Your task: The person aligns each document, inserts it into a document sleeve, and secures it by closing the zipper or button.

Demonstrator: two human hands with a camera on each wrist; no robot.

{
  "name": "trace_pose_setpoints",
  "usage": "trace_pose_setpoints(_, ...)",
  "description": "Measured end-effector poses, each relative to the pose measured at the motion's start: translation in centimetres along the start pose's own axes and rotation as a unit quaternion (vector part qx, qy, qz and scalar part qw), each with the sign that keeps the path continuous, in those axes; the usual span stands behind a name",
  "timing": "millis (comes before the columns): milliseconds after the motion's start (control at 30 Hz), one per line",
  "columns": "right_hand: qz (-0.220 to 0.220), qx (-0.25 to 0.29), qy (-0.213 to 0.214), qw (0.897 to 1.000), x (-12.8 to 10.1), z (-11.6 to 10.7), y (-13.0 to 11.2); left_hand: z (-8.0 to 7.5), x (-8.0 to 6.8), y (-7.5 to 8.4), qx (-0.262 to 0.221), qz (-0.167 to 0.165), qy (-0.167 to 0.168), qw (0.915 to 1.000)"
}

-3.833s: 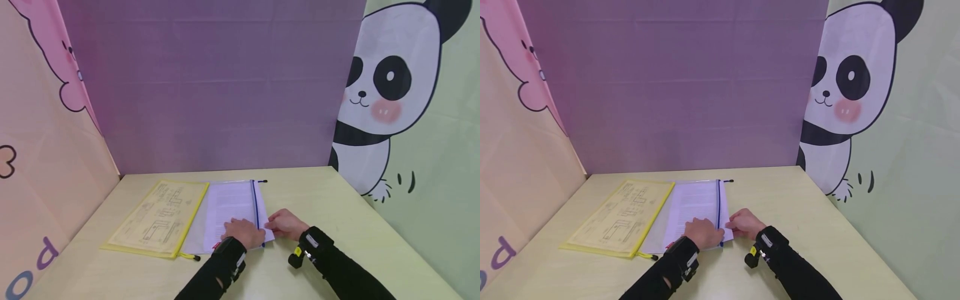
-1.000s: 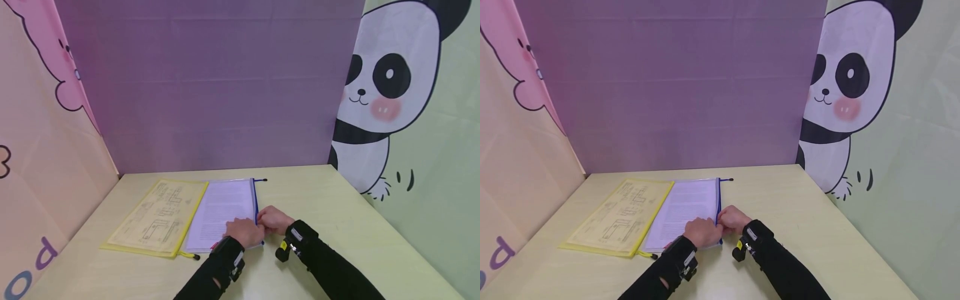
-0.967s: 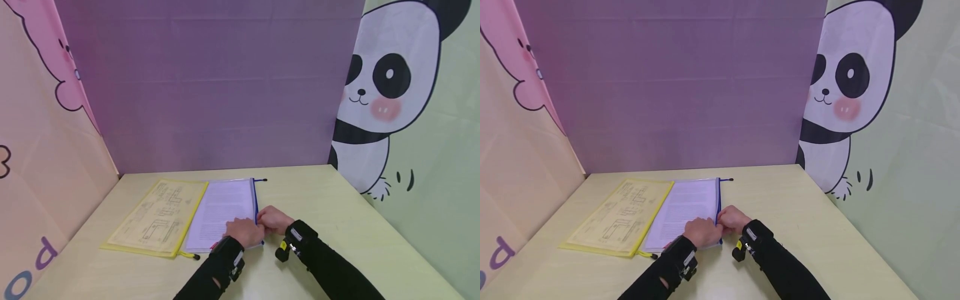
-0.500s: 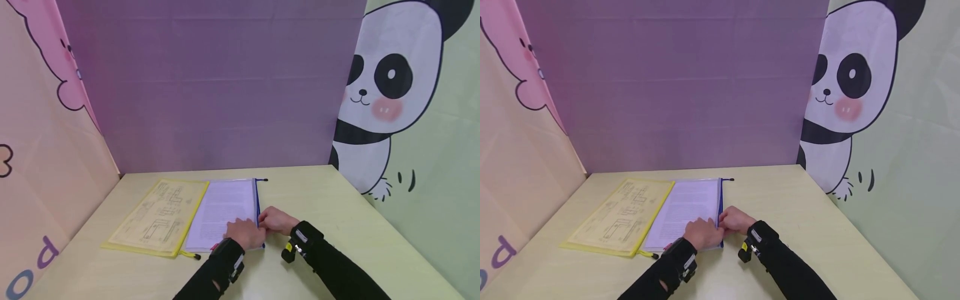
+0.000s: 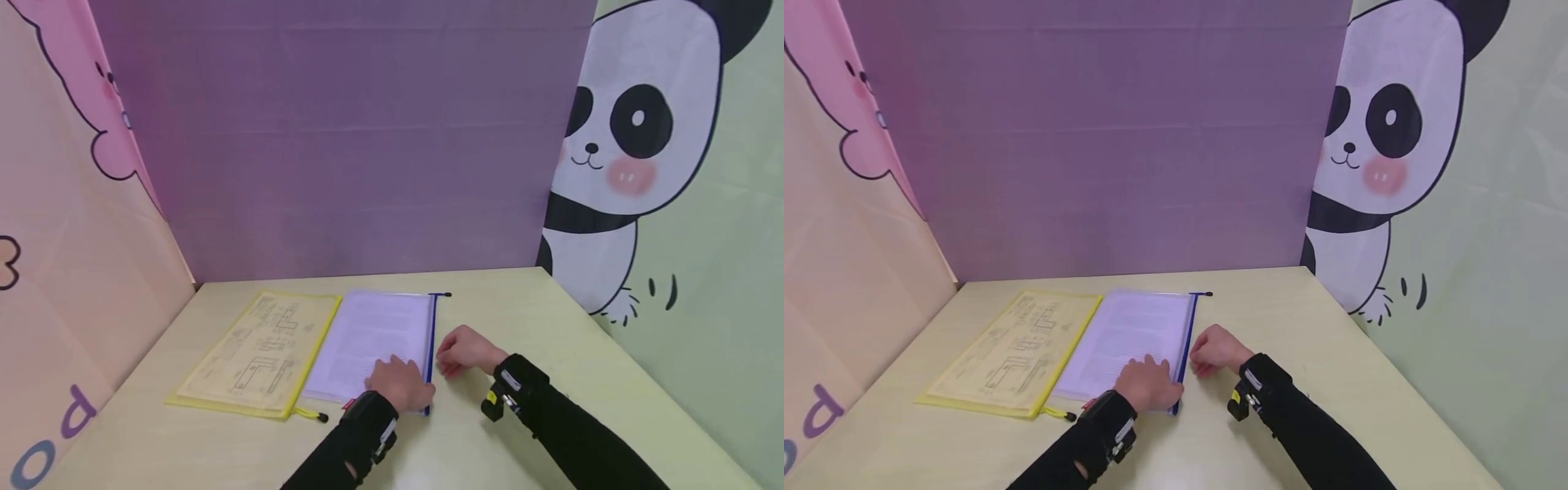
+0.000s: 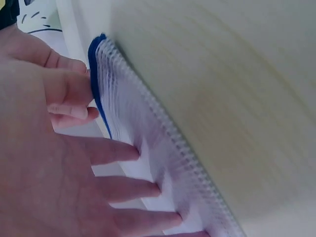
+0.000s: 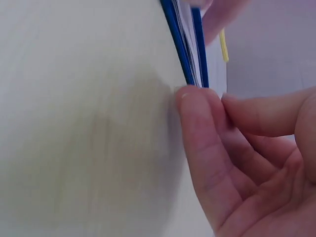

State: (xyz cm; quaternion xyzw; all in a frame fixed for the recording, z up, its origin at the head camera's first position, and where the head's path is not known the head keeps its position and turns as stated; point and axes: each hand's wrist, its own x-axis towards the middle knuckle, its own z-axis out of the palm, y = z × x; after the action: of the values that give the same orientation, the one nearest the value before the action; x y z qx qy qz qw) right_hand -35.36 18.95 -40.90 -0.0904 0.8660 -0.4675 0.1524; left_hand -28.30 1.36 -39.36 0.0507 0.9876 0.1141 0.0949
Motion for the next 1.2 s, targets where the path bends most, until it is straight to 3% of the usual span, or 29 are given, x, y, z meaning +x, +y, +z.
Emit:
trace_pose_setpoints(300, 0.009, -0.041, 0.010, 0.999, -0.4, -1.6, 0.3, -0.5, 0.0, -1.7, 0.056, 0.083, -0.032, 0.9944)
trace_pose_setpoints(567, 0.021, -0.106, 0.057, 0.993, -0.5, -3.3, 1.0, -0.7, 0.3, -2.8, 0.059, 0.138, -0.050, 0.9874)
trace_pose_setpoints(667, -0.013, -0.179, 0.073, 0.981, -0.5, -4.3, 1.5, -0.7, 0.5, -3.1, 0.059, 0.153, -0.058, 0.9847)
trace_pose_setpoints(800, -0.073, -0.291, 0.096, 0.949, -0.3, -5.5, 2.4, -0.8, 0.7, -3.6, 0.039, 0.164, -0.073, 0.9830)
trace_pose_setpoints(900, -0.098, -0.333, 0.104, 0.932, -0.2, -6.4, 3.0, -0.9, 0.8, -4.0, 0.027, 0.170, -0.083, 0.9817)
trace_pose_setpoints(1033, -0.094, -0.351, 0.107, 0.925, -0.4, -7.2, 3.3, -1.0, 0.9, -4.5, 0.017, 0.182, -0.091, 0.9789)
trace_pose_setpoints(1200, -0.064, -0.367, 0.073, 0.925, -0.9, -7.7, 3.6, -1.3, 1.2, -5.3, -0.006, 0.196, -0.103, 0.9752)
